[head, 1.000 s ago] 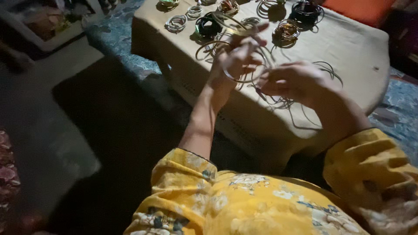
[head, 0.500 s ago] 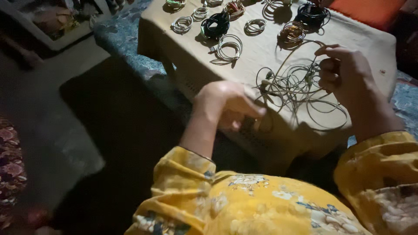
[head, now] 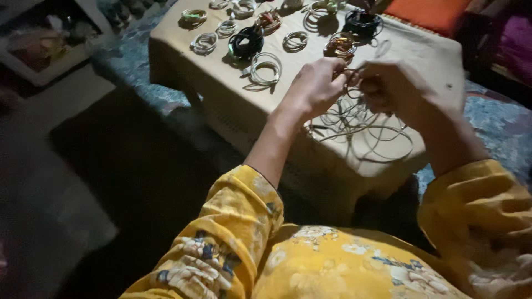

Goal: The person untangles and coils various cables on a table. They handle multiple cables, including a white cable with a USB connector, separating them from a tangled mass and arranging them into neat coils.

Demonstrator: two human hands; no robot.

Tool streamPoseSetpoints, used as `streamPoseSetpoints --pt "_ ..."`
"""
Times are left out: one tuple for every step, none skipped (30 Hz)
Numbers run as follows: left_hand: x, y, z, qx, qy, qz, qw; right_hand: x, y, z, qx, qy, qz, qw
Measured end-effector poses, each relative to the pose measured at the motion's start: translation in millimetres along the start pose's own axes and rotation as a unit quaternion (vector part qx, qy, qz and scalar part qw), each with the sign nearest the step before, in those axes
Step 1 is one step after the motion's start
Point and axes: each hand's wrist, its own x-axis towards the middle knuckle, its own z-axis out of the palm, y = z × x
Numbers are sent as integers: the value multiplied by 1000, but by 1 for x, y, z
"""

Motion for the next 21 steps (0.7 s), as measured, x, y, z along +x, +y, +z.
streamPoseSetpoints --pt "1 5 -1 25 4 13 1000 -2 -4 5 -32 9 3 999" --pt "1 8 -4 -6 -5 7 1000 -5 -9 8 -46 18 -5 999" --pt "1 10 -7 -36 -14 1 999 -9 -14 9 -59 27 -13 998" --pt "-1 11 -11 -65 -22 -6 998 -12 -17 10 -72 34 -22 997" --pt "-1 13 -14 -71 -40 -6 997 -14 -19 12 -106 41 -13 993" --pt "-2 14 -17 -78 -57 -7 995 -14 -20 14 -140 47 -3 989" --pt "-2 14 -19 -84 -75 -8 994 -13 -20 13 -173 52 6 983" --pt "-2 13 -19 -154 -63 -8 986 -10 -19 12 -152 53 -7 987" --pt "-1 11 -19 -222 -51 -9 974 -3 -16 12 -131 54 -21 990" --pt "0 7 -19 -290 -38 -9 956 2 -13 8 -110 54 -35 992" --pt "0 -1 -21 -338 0 -13 941 5 -11 1 -78 33 -27 996" --pt "-2 -14 -26 -385 37 -16 922 9 -7 -8 -47 12 -20 999" --pt "-4 -28 -31 -431 74 -19 899 12 -3 -17 -16 -9 -12 1000" --pt "-6 -42 -36 -474 127 -45 870 15 2 -27 -67 12 -9 998" --pt "-9 -57 -43 -515 179 -71 835 17 7 -37 -118 32 -6 992" --pt "-18 -78 -58 -577 209 -39 789 17 12 -46 -169 53 -3 984" --pt "-30 -97 -74 -635 237 -6 736 17 17 -55 -219 72 0 973" --pt "-41 -112 -87 -688 263 26 677 17 21 -63 -268 92 4 959" --pt "-50 -121 -94 -735 287 58 612 16 23 -72 -272 104 34 956" --pt "-58 -126 -99 -713 237 30 659 14 24 -79 -275 116 65 952" --pt "-71 -129 -103 -687 186 2 702 14 26 -83 -277 128 96 947"
